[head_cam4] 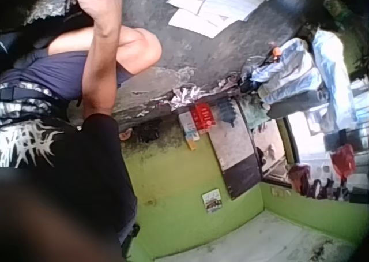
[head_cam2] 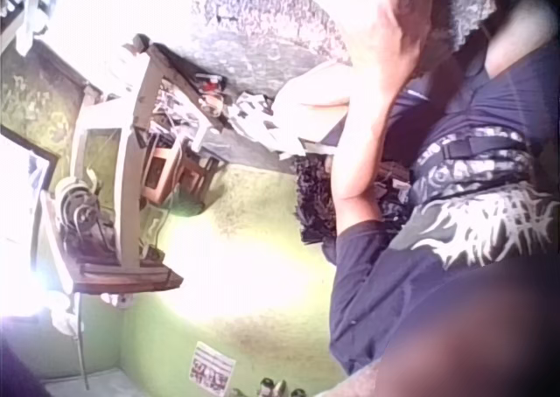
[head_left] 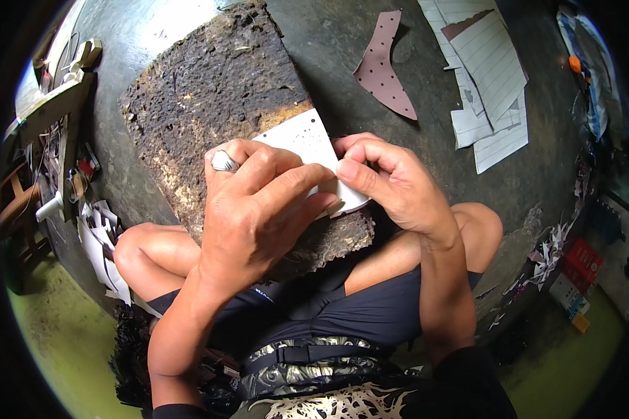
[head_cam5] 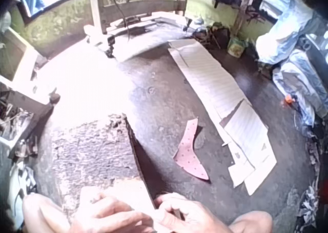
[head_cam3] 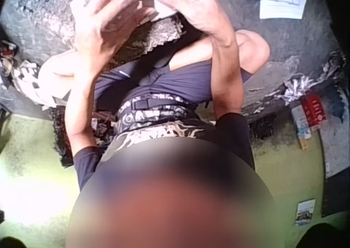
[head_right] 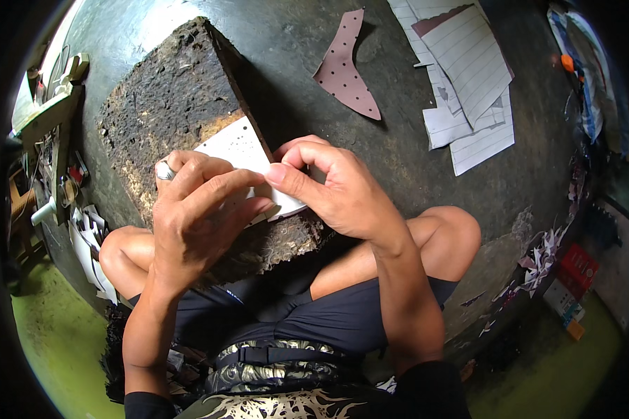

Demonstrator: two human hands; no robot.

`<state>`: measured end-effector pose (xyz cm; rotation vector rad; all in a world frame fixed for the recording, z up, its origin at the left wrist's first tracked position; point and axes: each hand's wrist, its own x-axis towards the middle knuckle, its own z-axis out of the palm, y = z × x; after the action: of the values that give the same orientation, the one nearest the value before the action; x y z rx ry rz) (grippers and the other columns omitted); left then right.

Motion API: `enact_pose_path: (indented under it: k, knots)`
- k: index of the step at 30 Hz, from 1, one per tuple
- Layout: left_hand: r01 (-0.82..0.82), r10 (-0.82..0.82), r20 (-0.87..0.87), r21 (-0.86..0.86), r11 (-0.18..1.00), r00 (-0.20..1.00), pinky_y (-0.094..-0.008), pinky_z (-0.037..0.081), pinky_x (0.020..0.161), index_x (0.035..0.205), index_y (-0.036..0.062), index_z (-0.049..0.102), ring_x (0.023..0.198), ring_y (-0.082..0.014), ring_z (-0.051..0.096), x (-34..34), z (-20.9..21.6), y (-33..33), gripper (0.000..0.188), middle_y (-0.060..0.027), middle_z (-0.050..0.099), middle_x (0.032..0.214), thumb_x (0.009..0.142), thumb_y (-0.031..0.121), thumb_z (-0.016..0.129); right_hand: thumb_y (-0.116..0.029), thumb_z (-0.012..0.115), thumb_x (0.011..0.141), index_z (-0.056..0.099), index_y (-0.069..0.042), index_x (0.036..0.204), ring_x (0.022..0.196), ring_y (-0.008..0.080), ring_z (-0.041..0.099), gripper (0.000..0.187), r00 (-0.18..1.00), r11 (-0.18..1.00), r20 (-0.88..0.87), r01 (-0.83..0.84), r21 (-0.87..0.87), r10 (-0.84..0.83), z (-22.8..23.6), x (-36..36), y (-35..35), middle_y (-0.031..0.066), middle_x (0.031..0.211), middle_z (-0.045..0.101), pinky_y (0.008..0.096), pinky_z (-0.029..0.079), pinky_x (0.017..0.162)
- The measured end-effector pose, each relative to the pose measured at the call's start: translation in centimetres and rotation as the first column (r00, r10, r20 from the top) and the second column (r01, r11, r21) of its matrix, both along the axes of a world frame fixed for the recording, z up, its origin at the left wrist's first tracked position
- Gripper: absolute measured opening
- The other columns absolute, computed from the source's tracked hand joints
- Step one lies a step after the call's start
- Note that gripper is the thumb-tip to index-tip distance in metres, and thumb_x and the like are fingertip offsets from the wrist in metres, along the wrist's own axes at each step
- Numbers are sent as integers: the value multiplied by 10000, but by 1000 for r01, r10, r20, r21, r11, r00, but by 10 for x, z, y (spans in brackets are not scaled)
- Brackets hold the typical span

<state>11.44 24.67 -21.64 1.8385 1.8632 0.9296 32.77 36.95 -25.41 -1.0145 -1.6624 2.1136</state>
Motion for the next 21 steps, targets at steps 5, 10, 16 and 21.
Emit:
enact_pose_path:
  k: [5, 10, 16, 21]
  knots:
    - [9, -9, -5, 106, 994, 1000, -431, 464, 892, 1121, 183, 856, 969, -226, 660, 0, -9, 0, 336, 25, 707, 1011, 809, 209, 979, -341, 807, 1114, 741, -55, 1011, 868, 43, 591, 311, 999, 986, -6, -45, -160, 45, 0, -3, 3, -59, 929, 657, 256, 498, 756]
    - [9, -3, -44, 128, 992, 999, -432, 464, 907, 1078, 194, 860, 962, -213, 648, 3, -10, -3, 310, 32, 704, 1027, 794, 241, 976, -309, 800, 1121, 743, -65, 1027, 852, 21, 586, 268, 999, 974, -15, -42, -223, 40, -1, 2, 4, -67, 918, 665, 236, 493, 735]
    - [14, -4, -64, 148, 989, 998, -438, 466, 905, 1097, 189, 876, 963, -217, 645, 4, -11, -2, 318, 30, 709, 1033, 802, 255, 978, -284, 794, 1125, 753, -54, 1056, 859, 22, 616, 243, 997, 954, -65, -47, -297, 29, -5, 4, 5, -50, 965, 705, 225, 513, 738]
    - [25, -7, -99, 179, 983, 995, -443, 472, 883, 1121, 183, 886, 962, -225, 644, 5, -15, -3, 325, 26, 713, 1044, 819, 263, 975, -256, 818, 1104, 760, -37, 984, 872, 37, 618, 257, 999, 970, -49, -11, -243, -1, -2, 5, 5, -13, 1043, 736, 241, 521, 756]
